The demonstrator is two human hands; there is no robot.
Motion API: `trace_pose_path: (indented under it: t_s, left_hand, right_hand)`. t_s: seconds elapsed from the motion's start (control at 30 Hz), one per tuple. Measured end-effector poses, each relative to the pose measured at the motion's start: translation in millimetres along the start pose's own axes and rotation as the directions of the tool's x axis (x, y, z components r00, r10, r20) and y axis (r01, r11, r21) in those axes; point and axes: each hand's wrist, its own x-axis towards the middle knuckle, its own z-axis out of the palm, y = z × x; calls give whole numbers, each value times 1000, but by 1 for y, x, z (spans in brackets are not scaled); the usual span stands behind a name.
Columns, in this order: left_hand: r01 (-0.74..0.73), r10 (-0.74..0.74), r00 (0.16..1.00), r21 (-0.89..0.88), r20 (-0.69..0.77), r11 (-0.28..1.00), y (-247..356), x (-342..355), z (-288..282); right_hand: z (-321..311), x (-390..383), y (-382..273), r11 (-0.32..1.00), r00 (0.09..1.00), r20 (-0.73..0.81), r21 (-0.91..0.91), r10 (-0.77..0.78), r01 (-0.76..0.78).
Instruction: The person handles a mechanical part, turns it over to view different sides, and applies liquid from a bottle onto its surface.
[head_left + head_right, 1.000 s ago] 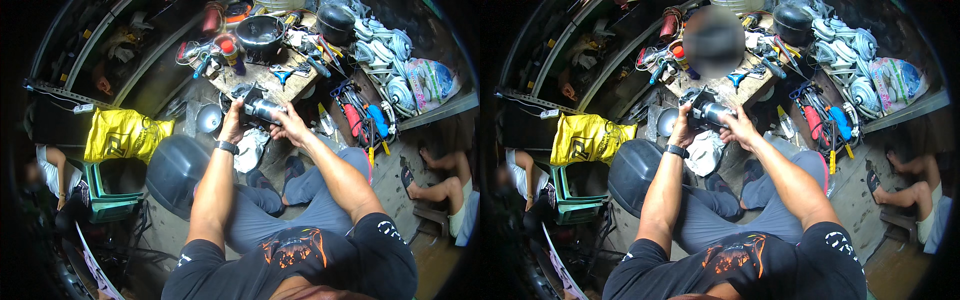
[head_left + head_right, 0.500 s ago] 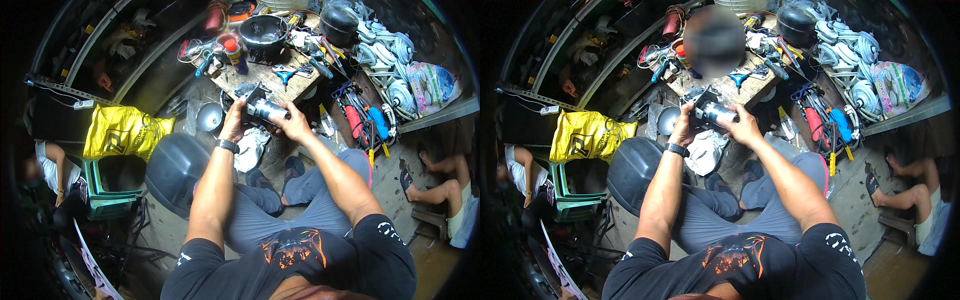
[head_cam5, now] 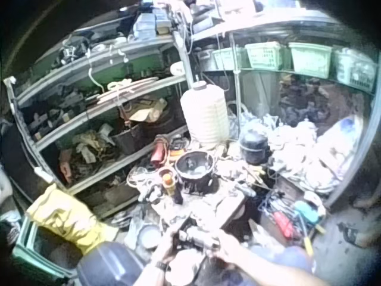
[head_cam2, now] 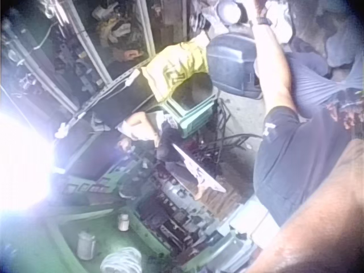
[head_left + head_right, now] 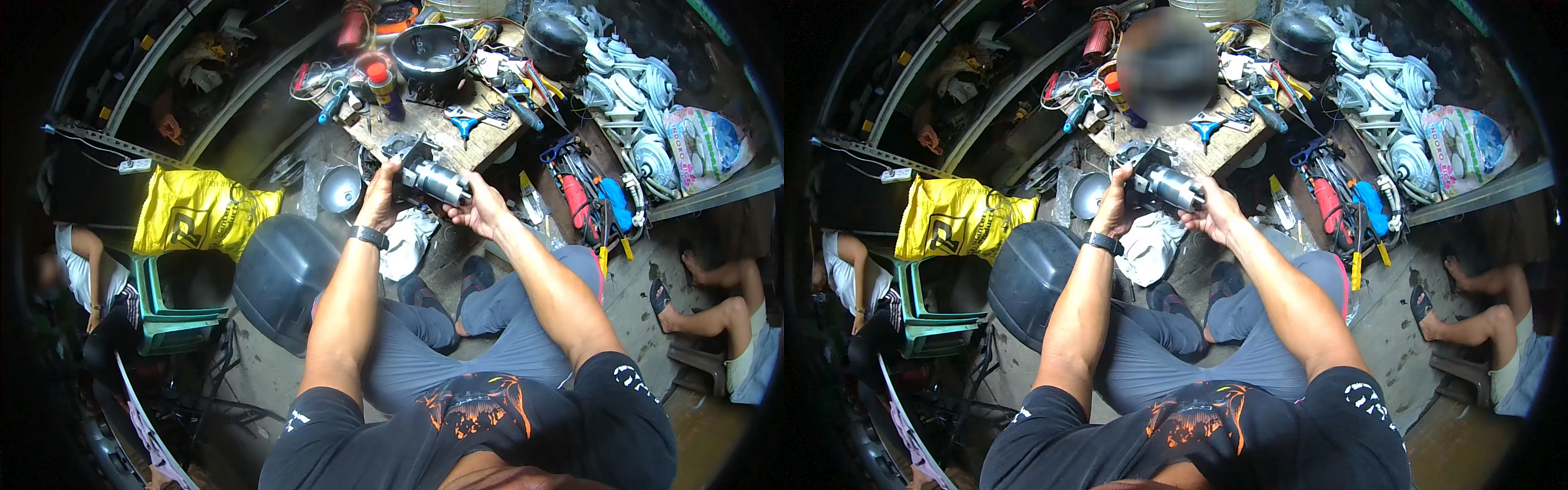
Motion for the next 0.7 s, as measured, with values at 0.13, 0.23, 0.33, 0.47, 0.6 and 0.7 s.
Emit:
trace_pose_path:
  t_s: [0.13,0.23,0.33,0.47,0.6,0.7]
  left_hand:
    - [-23,24,1000,-61,0,998,-1,-1,8]
    - [-2,1,1000,-68,-10,998,-5,3,-7]
    - [-3,3,1000,-36,-7,999,-5,4,-2]
    - [0,1,1000,-25,23,1000,-4,5,-5]
    - [-16,17,1000,-70,1,997,-1,1,12]
    - [8,-9,999,-47,-32,999,-4,1,-9]
  right_hand:
    - [-15,6,12,986,984,-98,-90,-150,142]
    - [13,-23,1,16,488,355,-796,-797,605]
    - [8,-10,4,-46,493,423,-792,-760,609]
    - [1,-6,6,385,686,179,-716,-705,582]
    - [-12,2,22,685,826,-35,-580,-562,441]
    - [15,-23,1,-22,534,435,-790,-725,613]
